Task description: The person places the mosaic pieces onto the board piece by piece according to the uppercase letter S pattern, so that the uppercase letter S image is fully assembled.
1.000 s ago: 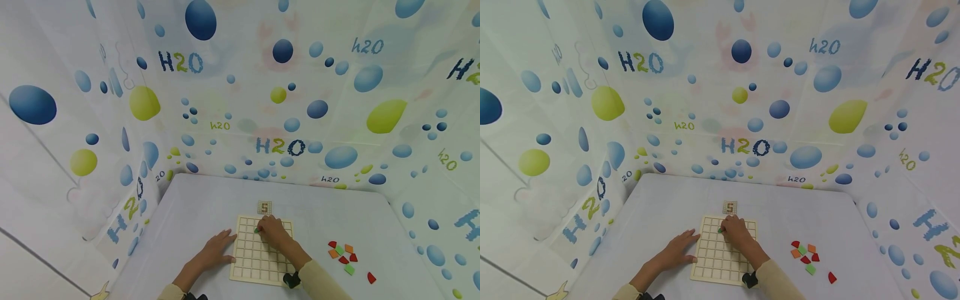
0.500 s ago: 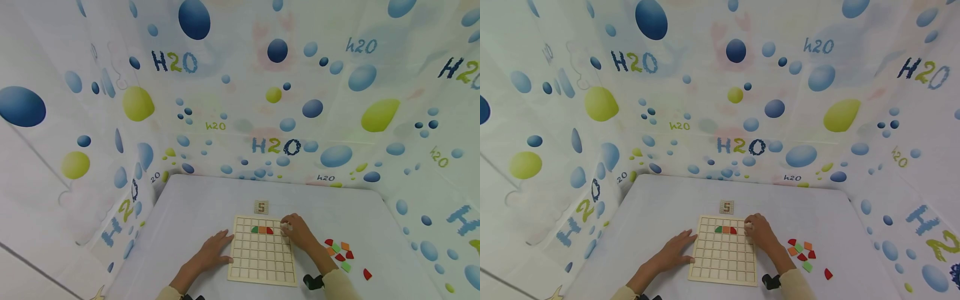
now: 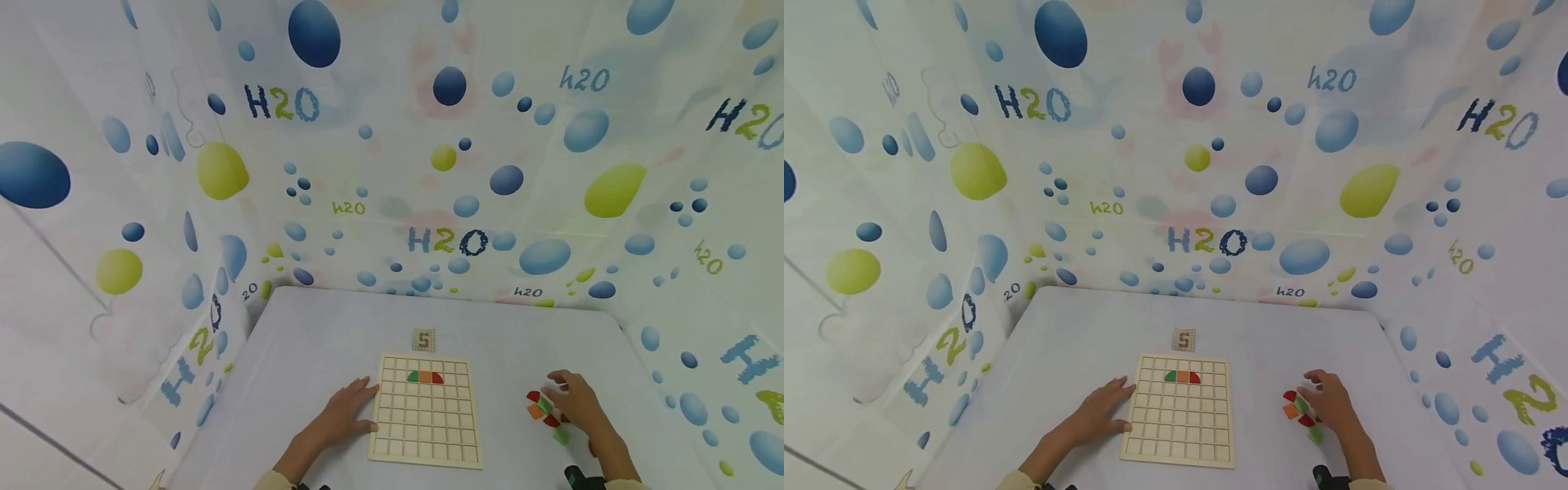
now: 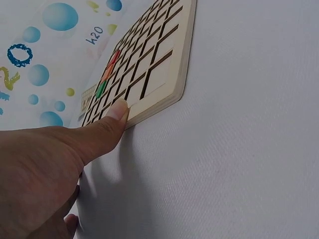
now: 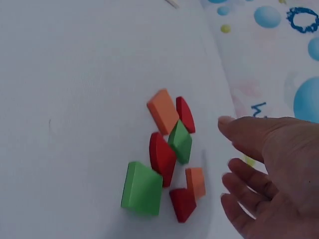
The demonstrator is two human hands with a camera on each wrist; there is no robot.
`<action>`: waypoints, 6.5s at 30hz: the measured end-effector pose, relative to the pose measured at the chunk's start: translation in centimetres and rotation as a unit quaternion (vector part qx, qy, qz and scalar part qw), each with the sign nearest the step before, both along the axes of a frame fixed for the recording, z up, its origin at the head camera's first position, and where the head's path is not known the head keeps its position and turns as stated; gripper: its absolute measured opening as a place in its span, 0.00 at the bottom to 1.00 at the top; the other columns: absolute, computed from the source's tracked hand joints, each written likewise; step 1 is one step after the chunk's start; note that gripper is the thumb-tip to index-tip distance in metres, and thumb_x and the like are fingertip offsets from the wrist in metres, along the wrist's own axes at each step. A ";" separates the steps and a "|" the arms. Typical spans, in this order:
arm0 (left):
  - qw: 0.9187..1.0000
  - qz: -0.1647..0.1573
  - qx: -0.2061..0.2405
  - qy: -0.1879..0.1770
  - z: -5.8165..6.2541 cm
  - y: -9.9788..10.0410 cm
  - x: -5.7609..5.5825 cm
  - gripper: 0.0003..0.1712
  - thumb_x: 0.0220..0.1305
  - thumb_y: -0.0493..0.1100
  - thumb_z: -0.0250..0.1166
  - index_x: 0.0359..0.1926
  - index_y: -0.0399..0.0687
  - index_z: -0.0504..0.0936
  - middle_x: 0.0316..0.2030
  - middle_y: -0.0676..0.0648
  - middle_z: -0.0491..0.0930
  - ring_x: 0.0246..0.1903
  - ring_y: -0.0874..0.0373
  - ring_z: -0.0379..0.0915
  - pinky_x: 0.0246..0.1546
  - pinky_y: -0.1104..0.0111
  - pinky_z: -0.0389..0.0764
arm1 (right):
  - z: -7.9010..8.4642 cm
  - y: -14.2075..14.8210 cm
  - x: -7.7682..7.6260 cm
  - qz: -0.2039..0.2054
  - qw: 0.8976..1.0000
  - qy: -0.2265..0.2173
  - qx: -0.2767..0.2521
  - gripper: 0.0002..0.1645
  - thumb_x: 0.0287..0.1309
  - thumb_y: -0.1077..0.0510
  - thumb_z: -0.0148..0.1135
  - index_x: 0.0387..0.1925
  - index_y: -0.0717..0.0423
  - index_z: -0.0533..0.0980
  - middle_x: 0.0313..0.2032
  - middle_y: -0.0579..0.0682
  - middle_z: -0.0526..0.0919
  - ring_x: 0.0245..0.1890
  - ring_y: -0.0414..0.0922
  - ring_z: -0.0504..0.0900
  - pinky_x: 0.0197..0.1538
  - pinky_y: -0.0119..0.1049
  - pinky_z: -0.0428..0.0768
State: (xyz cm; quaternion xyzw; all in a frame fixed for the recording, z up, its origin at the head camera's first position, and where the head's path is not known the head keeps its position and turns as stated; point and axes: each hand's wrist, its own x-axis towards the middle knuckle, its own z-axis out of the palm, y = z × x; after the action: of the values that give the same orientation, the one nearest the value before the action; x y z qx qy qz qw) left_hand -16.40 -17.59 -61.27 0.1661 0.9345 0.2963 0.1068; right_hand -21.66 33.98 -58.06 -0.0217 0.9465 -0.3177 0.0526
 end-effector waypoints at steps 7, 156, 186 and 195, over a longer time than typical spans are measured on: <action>1.000 0.002 0.010 -0.001 0.3 -0.1 0.2 0.50 0.60 0.61 0.75 0.77 0.45 0.69 0.79 0.34 0.61 0.79 0.33 0.54 0.78 0.34 0.55 | -1.3 1.8 0.4 -0.006 0.999 -0.028 0.026 0.19 0.68 0.58 0.68 0.51 0.71 0.80 0.48 0.67 0.86 0.50 0.64 0.84 0.55 0.62 0.85; 1.000 0.007 0.025 -0.006 -0.2 -0.2 0.1 0.50 0.62 0.61 0.74 0.78 0.47 0.67 0.80 0.35 0.59 0.80 0.33 0.51 0.79 0.35 0.52 | -0.9 -1.0 2.4 -0.018 0.998 -0.030 0.061 0.19 0.62 0.59 0.73 0.45 0.69 0.78 0.39 0.61 0.81 0.40 0.55 0.81 0.41 0.52 0.83; 1.000 0.006 0.027 -0.007 0.0 -0.1 0.3 0.50 0.62 0.61 0.74 0.78 0.45 0.67 0.80 0.35 0.59 0.80 0.33 0.51 0.79 0.34 0.51 | -0.5 -2.5 2.3 0.010 0.998 -0.042 0.041 0.17 0.60 0.64 0.72 0.45 0.70 0.76 0.38 0.57 0.78 0.39 0.50 0.78 0.43 0.49 0.83; 1.000 0.007 0.023 -0.009 0.1 -0.1 0.2 0.50 0.62 0.62 0.73 0.79 0.47 0.67 0.80 0.36 0.58 0.80 0.33 0.51 0.79 0.34 0.51 | -1.1 -2.9 2.0 0.007 0.998 -0.038 0.052 0.16 0.62 0.65 0.70 0.46 0.72 0.75 0.39 0.59 0.77 0.40 0.51 0.77 0.44 0.49 0.83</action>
State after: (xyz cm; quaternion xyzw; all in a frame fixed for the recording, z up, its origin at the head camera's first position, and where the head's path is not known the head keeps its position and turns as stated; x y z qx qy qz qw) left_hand -16.16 -17.67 -61.19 0.1596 0.9274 0.3199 0.1096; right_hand -19.63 31.11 -59.14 -0.0136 0.9588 -0.2683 0.0921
